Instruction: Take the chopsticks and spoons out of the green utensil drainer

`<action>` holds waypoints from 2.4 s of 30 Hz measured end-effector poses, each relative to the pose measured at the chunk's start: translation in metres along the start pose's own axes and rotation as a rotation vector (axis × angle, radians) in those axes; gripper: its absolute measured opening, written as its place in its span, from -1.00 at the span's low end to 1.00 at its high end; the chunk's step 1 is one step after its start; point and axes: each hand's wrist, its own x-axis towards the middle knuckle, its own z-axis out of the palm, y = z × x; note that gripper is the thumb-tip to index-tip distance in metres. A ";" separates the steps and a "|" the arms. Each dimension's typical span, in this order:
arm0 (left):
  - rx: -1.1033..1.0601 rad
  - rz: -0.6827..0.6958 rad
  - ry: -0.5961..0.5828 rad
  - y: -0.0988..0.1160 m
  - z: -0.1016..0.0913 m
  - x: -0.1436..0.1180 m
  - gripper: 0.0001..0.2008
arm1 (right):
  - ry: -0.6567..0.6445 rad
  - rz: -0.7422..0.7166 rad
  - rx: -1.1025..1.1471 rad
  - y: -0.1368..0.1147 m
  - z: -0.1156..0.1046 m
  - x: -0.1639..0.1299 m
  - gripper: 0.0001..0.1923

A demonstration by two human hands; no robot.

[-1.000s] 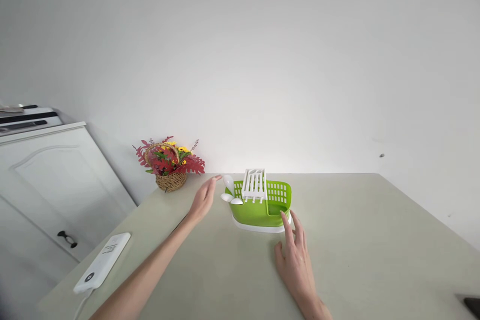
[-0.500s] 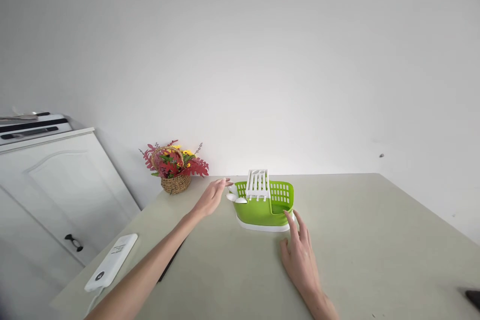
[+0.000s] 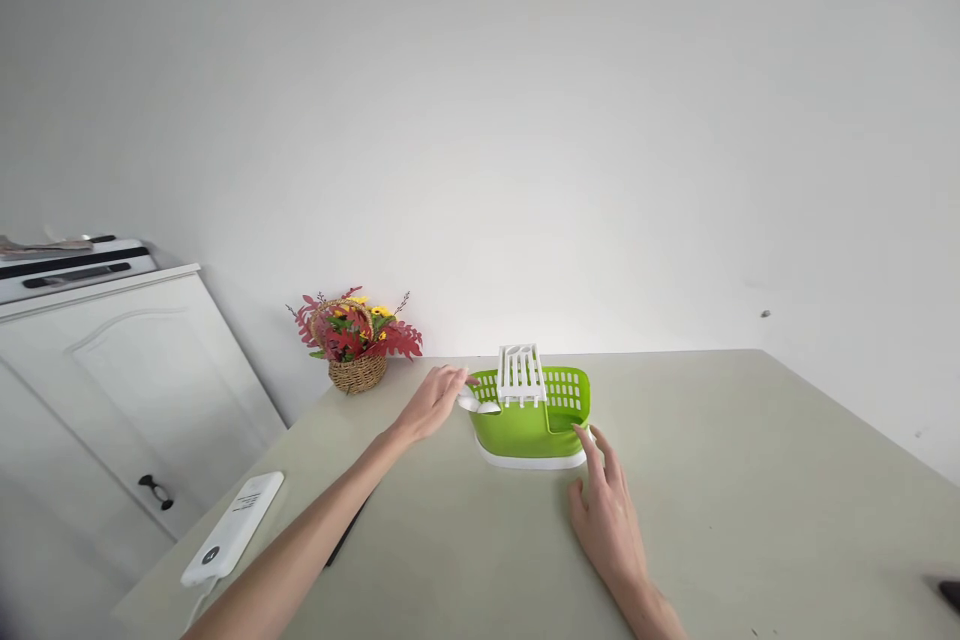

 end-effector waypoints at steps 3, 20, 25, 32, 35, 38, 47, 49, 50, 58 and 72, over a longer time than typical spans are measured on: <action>0.035 0.065 -0.028 0.002 0.003 -0.001 -0.42 | 0.001 -0.001 0.007 0.000 0.000 0.000 -0.33; 0.320 0.308 -0.175 0.007 0.012 -0.001 -0.44 | 0.018 0.026 0.066 -0.005 -0.005 0.001 -0.33; 0.379 0.367 -0.141 0.008 0.010 0.000 -0.41 | -0.005 0.051 0.078 -0.004 -0.005 0.002 -0.36; 0.416 0.468 -0.143 0.010 0.013 0.006 -0.45 | -0.024 0.073 0.079 -0.008 -0.009 0.001 -0.37; 0.433 0.468 -0.117 0.009 0.010 0.010 -0.45 | -0.022 0.072 0.076 -0.010 -0.010 0.002 -0.37; 0.458 0.524 -0.112 0.008 0.004 0.013 -0.49 | -0.024 0.063 0.076 -0.012 -0.011 0.003 -0.37; 0.418 0.556 0.213 0.005 -0.014 0.019 -0.66 | -0.035 0.053 0.084 -0.012 -0.013 0.002 -0.36; 0.422 0.511 0.276 0.007 -0.019 0.022 -0.65 | -0.038 0.052 0.086 -0.011 -0.012 0.002 -0.36; 0.424 0.493 0.300 0.008 -0.022 0.024 -0.64 | -0.040 0.051 0.087 -0.011 -0.012 0.002 -0.37; 0.417 0.364 0.423 0.020 -0.041 0.042 -0.51 | -0.040 0.057 0.085 -0.009 -0.011 0.002 -0.37; 0.241 0.152 0.657 0.011 -0.066 0.065 -0.53 | -0.044 0.058 0.084 -0.004 -0.007 0.003 -0.35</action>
